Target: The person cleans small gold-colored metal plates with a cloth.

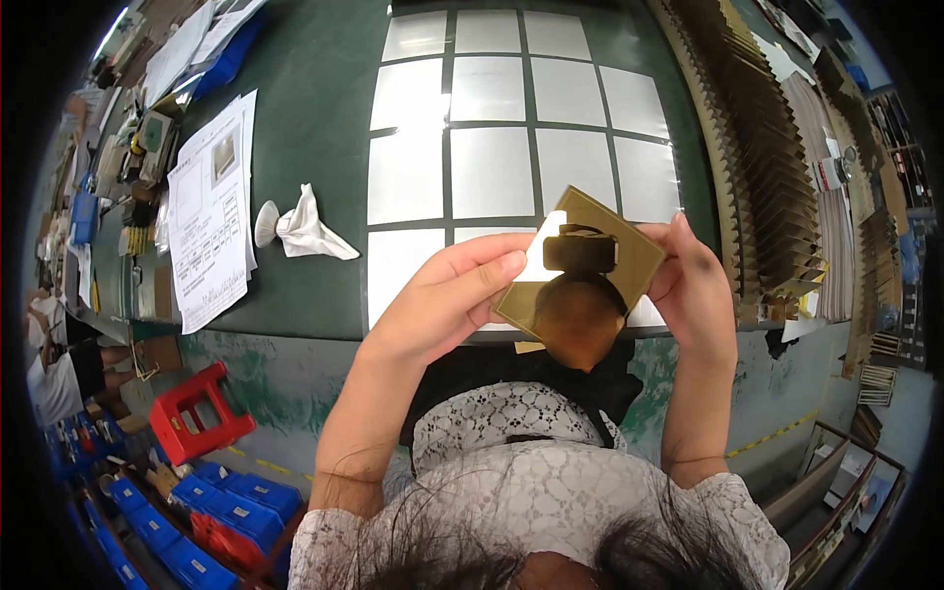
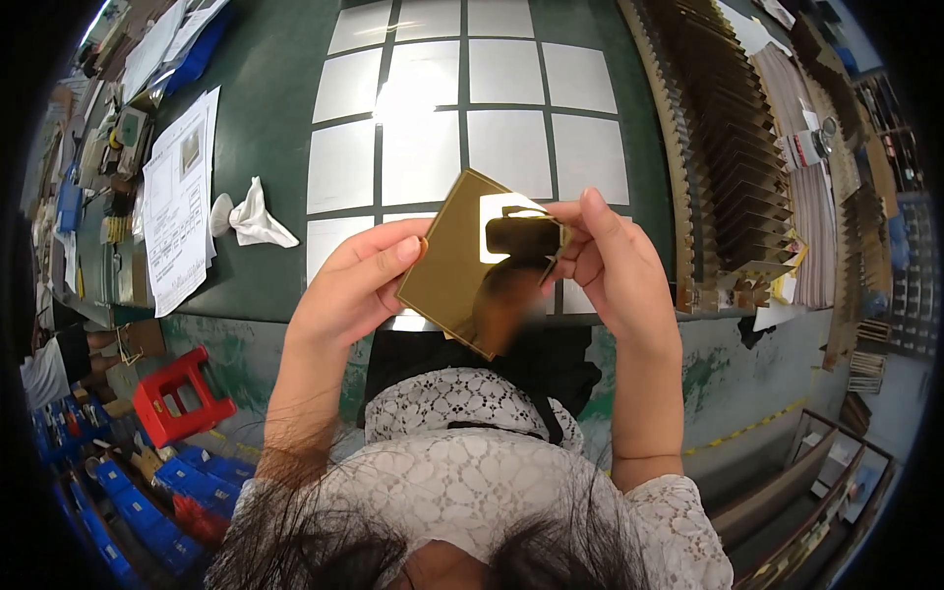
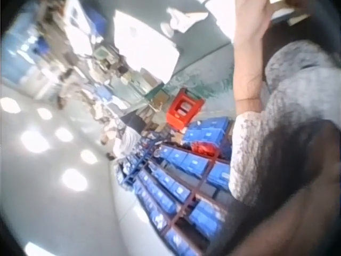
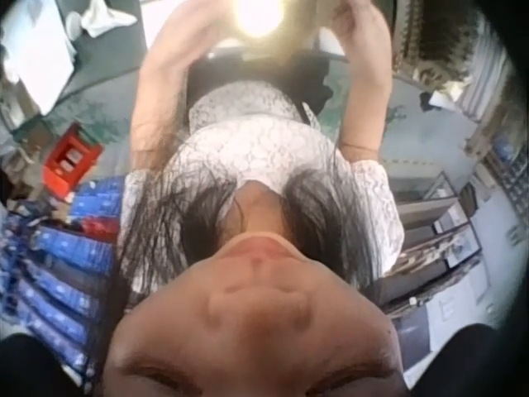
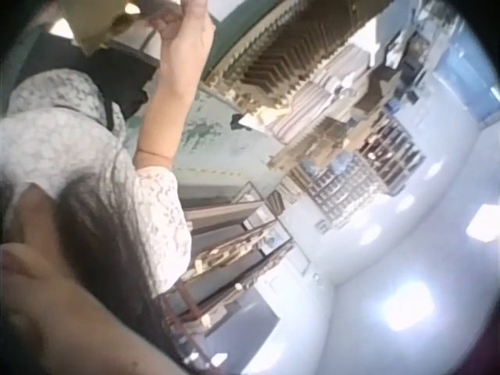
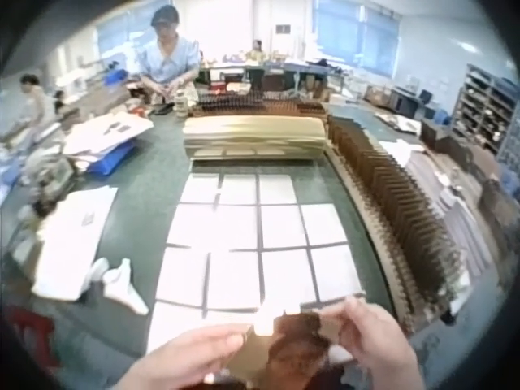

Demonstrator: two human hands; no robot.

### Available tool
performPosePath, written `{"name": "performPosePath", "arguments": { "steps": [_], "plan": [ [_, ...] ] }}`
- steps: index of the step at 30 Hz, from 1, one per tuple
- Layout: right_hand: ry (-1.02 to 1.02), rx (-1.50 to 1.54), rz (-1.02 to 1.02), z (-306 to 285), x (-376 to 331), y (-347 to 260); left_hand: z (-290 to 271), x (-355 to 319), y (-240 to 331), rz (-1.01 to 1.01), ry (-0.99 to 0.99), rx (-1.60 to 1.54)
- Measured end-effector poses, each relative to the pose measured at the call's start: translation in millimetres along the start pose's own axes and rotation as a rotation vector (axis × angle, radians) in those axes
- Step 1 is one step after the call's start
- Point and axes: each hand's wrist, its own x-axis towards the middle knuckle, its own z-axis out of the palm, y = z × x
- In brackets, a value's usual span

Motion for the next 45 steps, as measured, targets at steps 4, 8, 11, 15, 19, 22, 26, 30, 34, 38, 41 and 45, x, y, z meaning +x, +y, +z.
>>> {"name": "performPosePath", "arguments": {
  "steps": [4,8,11,15,19,22,26,30,34,38,41,45],
  "plan": [
    [-0.186,0.112,0.106,-10,3,2,-16,-2,-1,-0.085,-0.03,0.151],
    [-0.316,0.084,0.131,-15,1,3,-20,-3,8,-0.15,-0.069,0.211],
    [-0.382,0.073,0.201,-15,-1,-1,-18,-5,9,-0.129,-0.053,0.208],
    [-0.263,0.098,0.118,-8,-8,0,-11,-3,20,-0.059,-0.017,-0.117],
    [-0.116,0.031,-0.014,8,-11,7,-22,-12,10,0.109,0.004,-0.109],
    [-0.035,-0.033,-0.043,21,-11,10,-19,-18,3,0.199,0.231,0.029],
    [-0.086,-0.011,-0.12,19,-13,18,-15,-15,2,0.219,0.306,0.061],
    [-0.056,-0.054,-0.081,23,-13,13,-16,-15,1,0.217,0.36,0.045],
    [-0.023,-0.052,-0.036,24,-12,11,-11,-12,2,0.199,0.416,0.064],
    [-0.028,-0.017,-0.025,23,-12,11,-11,-11,2,0.193,0.422,0.075],
    [-0.014,0.012,-0.031,19,-12,15,-11,-10,2,0.2,0.416,0.091],
    [-0.103,0.038,-0.045,15,-11,16,-11,-10,1,0.2,0.418,0.09]
  ]
}}
